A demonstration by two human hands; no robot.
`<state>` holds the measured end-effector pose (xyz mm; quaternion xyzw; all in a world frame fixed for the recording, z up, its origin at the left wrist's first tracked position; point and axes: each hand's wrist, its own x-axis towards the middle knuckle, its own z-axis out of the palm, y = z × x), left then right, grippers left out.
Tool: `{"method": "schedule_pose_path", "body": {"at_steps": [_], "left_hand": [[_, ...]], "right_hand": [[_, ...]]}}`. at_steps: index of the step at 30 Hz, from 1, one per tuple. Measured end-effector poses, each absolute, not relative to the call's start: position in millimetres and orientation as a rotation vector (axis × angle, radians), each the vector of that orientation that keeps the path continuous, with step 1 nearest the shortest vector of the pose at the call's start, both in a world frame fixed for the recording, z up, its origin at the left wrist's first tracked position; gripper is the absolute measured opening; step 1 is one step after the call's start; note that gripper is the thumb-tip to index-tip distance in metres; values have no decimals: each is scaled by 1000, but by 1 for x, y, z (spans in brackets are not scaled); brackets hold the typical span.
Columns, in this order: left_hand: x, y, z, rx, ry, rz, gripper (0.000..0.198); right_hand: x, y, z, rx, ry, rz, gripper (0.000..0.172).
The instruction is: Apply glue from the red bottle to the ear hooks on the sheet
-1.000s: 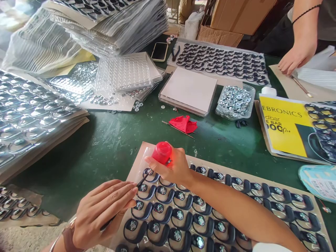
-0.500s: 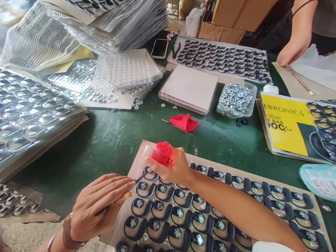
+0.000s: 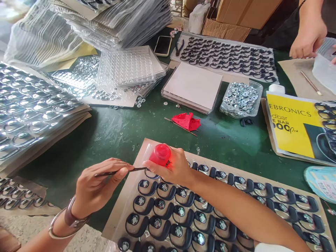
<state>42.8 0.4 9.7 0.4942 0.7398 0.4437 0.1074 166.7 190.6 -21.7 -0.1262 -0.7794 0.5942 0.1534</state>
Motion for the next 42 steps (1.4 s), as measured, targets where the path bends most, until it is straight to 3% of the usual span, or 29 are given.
{"method": "schedule_pose_path", "body": {"at_steps": [9, 15, 22, 42], "left_hand": [[40, 1, 7, 1355, 2244, 1265, 13], [60, -19, 10, 1721, 2176, 1417, 13], [88, -52, 13, 2270, 2137, 1038, 20], [96, -52, 12, 2222, 2199, 1030, 18]], "right_hand": [[165, 192, -20, -301, -2276, 1631, 28], [173, 189, 2, -371, -2218, 1814, 26], [186, 163, -22, -363, -2150, 1880, 23], [185, 162, -27, -333, -2290, 1614, 28]]}}
